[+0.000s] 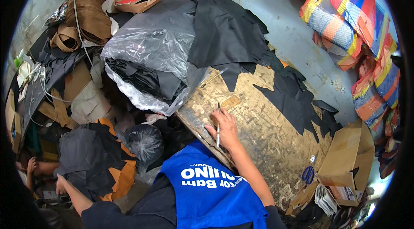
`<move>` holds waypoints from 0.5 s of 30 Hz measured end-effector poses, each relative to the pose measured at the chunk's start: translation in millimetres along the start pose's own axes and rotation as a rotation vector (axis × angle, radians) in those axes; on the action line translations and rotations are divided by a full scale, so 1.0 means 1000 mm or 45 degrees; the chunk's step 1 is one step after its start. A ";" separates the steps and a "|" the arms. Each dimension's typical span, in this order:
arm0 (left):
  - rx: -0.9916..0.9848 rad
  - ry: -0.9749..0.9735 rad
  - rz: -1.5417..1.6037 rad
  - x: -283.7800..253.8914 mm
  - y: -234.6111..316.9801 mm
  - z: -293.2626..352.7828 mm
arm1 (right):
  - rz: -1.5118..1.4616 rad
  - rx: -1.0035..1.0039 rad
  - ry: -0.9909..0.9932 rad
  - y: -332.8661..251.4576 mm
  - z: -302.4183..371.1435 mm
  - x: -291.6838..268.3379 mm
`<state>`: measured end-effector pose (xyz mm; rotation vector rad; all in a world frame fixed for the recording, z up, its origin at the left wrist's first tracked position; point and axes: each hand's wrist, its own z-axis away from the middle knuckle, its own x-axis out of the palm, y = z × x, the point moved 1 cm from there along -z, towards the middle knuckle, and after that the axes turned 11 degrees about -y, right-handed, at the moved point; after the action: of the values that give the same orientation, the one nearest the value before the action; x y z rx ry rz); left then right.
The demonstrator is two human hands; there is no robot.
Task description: The person marks a large piece of black fabric using a ruler and a white marker, then cuts out the marked shapes with scissors. The person repeats this process for several pieces, stacking the cut fabric pieces on the table.
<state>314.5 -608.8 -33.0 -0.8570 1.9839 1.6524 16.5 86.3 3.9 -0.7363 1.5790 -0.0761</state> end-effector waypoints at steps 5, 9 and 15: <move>1.095 0.282 0.479 0.033 0.145 0.112 | -0.035 -0.052 0.088 0.003 0.002 0.002; 0.957 -1.109 0.589 0.086 0.258 0.275 | -0.037 -0.068 0.120 0.003 0.004 0.001; 1.192 -1.529 0.189 0.095 0.355 0.419 | -0.137 -0.067 0.186 0.007 0.015 0.001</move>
<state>-26.6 -181.1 71.8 0.5433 1.5420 0.7054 27.1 96.7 -2.9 -0.8734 1.6848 -0.1713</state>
